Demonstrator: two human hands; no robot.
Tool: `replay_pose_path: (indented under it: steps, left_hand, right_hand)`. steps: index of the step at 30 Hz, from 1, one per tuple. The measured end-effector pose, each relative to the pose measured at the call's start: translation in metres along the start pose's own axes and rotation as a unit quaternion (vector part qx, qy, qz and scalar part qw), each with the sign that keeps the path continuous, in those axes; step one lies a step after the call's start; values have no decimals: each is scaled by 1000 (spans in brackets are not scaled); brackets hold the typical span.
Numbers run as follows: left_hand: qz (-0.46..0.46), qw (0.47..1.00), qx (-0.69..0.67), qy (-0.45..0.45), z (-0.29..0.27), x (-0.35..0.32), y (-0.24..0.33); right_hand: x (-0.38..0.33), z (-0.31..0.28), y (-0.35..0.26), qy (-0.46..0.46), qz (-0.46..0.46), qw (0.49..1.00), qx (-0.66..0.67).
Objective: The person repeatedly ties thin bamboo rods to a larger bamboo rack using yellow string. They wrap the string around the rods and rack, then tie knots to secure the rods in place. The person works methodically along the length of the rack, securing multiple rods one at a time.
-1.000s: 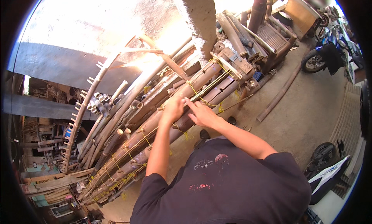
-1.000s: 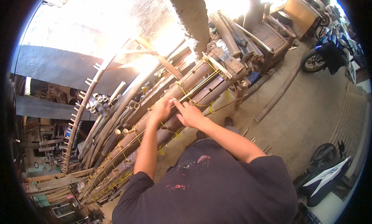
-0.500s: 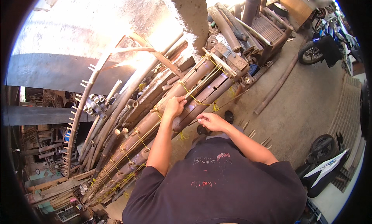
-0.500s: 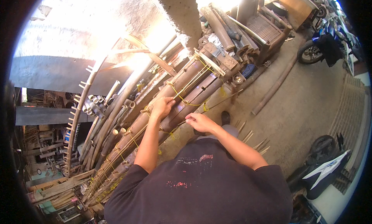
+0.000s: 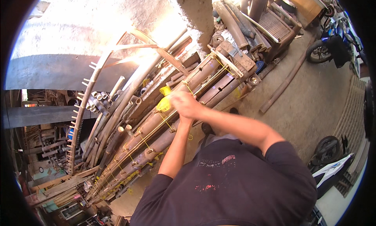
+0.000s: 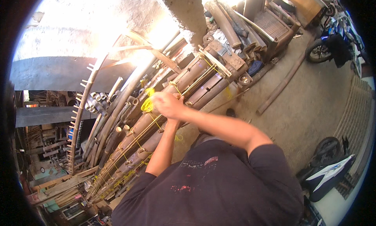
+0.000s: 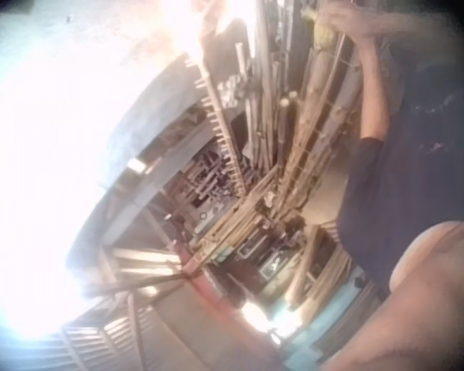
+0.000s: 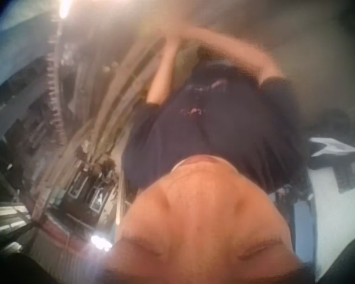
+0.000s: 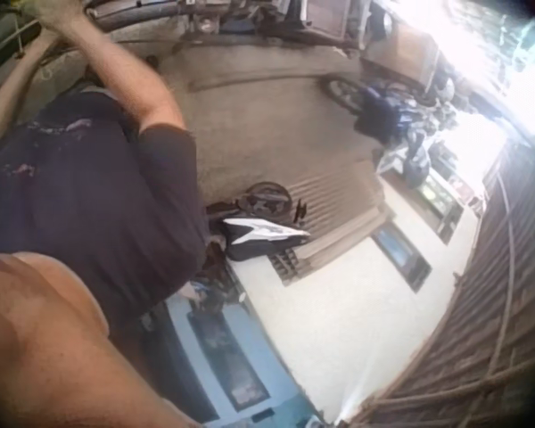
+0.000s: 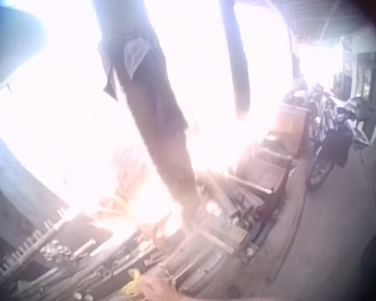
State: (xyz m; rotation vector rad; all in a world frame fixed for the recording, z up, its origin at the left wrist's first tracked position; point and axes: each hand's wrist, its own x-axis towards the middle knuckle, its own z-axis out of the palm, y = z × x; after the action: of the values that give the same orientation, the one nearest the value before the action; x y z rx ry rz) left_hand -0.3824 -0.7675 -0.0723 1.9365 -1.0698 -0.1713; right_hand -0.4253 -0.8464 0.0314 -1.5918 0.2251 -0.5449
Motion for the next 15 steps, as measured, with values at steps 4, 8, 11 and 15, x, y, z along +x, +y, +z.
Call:
replay_pose_path:
  steps: [4, 8, 11, 15]
  left_hand:
    - [-29, 992, 110, -52, -14, 13, 23]
    - [-87, 992, 66, -62, -19, 14, 22]
    - [-27, 997, 72, -9, -11, 3, 3]
    - [-110, 988, 93, -61, -16, 18, 27]
  right_hand:
    - [70, -39, 69, -31, -42, 812, -582]
    - [91, -59, 33, -217, 177, 956, -86]
    - [17, -73, -14, -305, -253, 904, -162]
    - [-117, -78, 52, -247, -6, 928, -278]
